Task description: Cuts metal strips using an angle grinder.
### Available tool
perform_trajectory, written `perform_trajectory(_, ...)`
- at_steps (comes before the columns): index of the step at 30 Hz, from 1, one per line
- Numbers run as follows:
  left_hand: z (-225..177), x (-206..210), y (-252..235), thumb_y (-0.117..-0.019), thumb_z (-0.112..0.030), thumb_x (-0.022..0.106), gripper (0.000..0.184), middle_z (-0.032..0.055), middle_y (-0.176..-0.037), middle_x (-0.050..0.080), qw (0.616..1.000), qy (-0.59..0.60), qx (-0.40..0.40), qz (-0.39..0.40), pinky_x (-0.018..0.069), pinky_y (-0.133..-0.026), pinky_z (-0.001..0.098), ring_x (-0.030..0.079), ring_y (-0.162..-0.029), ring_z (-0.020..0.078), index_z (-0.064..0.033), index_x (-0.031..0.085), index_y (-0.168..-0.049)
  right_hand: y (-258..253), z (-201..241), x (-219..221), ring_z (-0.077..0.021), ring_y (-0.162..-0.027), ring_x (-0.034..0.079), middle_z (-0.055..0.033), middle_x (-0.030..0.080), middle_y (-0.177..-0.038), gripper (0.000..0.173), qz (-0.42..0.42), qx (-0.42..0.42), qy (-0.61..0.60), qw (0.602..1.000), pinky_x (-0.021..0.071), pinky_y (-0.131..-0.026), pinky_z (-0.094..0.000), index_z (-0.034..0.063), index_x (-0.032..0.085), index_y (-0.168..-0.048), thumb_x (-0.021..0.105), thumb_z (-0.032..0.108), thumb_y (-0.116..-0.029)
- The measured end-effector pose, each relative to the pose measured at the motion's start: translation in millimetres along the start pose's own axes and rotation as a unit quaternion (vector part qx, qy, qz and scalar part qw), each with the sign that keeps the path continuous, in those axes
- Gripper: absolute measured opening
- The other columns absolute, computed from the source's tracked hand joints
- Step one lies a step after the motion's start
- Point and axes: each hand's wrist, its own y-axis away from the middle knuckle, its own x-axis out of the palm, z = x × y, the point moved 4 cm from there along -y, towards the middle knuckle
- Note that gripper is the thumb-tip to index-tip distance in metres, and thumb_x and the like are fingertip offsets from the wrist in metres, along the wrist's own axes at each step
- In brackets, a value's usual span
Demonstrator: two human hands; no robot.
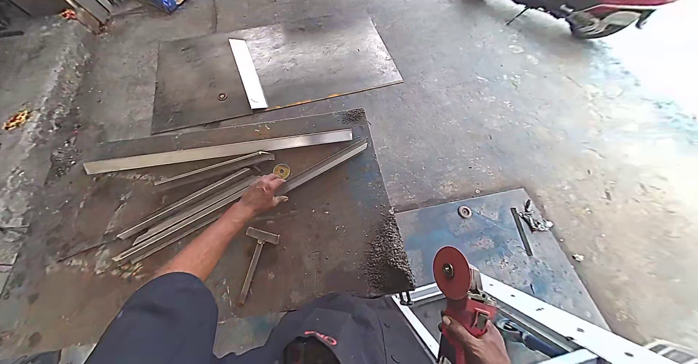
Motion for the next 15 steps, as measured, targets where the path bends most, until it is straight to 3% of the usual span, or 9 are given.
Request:
perform_trajectory(4, -15.8, 20.2, -22.3, -0.0928, -0.038, 0.074, 0.055, 0.0239, -0.142, 0.056, 0.997, -0.022, -0.04, 0.067, 0.0451, -0.11, 0.0575, 0.053, -0.133, 0.0422, -0.002, 0.063, -0.133, 10.2, -4.9, 0.0, -0.0149, -0.079, 0.071, -0.0091, 0.072, -0.091, 0.053, -0.016, 0.009, -0.002, 1.0, 0.0622, -0.074, -0.0367, -0.0029, 0.061, -0.114, 0.083, 0.014, -0.0693)
perform_trajectory(7, -17.3, 22.9, -31.1, -0.0902, -0.03, 0.077, 0.051, 0.0261, -0.143, 0.053, 0.993, -0.041, -0.066, 0.088, 0.0489, -0.106, 0.0577, 0.056, -0.13, 0.0435, 0.0008, 0.064, -0.129, 15.9, -14.9, -4.4, -0.0156, -0.081, 0.071, -0.0099, 0.072, -0.092, 0.055, -0.024, 0.009, -0.01, 1.0, 0.062, -0.076, -0.0373, -0.0031, 0.061, -0.116, 0.084, 0.015, -0.0694)
perform_trajectory(11, -28.8, 13.1, -36.4, -0.0883, -0.031, 0.079, 0.054, 0.028, -0.14, 0.056, 0.984, -0.07, -0.108, 0.122, 0.0488, -0.107, 0.0583, 0.056, -0.13, 0.0439, 0.0048, 0.064, -0.126, 22.9, -26.7, -13.2, -0.0151, -0.082, 0.07, -0.0103, 0.071, -0.092, 0.053, -0.029, -0.003, -0.016, 0.999, 0.0607, -0.078, -0.0371, -0.0039, 0.062, -0.115, 0.084, 0.014, -0.0701)
perform_trajectory(14, -48.7, -6.3, -37.3, -0.0839, -0.036, 0.079, 0.055, 0.0262, -0.125, 0.066, 0.985, -0.065, -0.12, 0.106, 0.0519, -0.098, 0.0623, 0.063, -0.12, 0.0435, 0.0031, 0.065, -0.12, 25.5, -31.6, -25.3, -0.0154, -0.081, 0.071, -0.0103, 0.071, -0.091, 0.05, -0.026, -0.018, -0.03, 0.999, 0.061, -0.078, -0.0384, -0.0041, 0.063, -0.112, 0.083, 0.016, -0.0718)
perform_trajectory(15, -55.2, -12.7, -35.1, -0.0826, -0.037, 0.079, 0.059, 0.0251, -0.122, 0.067, 0.985, -0.038, -0.133, 0.101, 0.0528, -0.096, 0.0624, 0.065, -0.116, 0.0427, 0.0012, 0.062, -0.124, 24.9, -37.4, -29.6, -0.0166, -0.082, 0.071, -0.0109, 0.071, -0.092, 0.05, -0.023, -0.021, -0.038, 0.999, 0.0609, -0.079, -0.04, -0.0033, 0.063, -0.113, 0.083, 0.019, -0.0722)
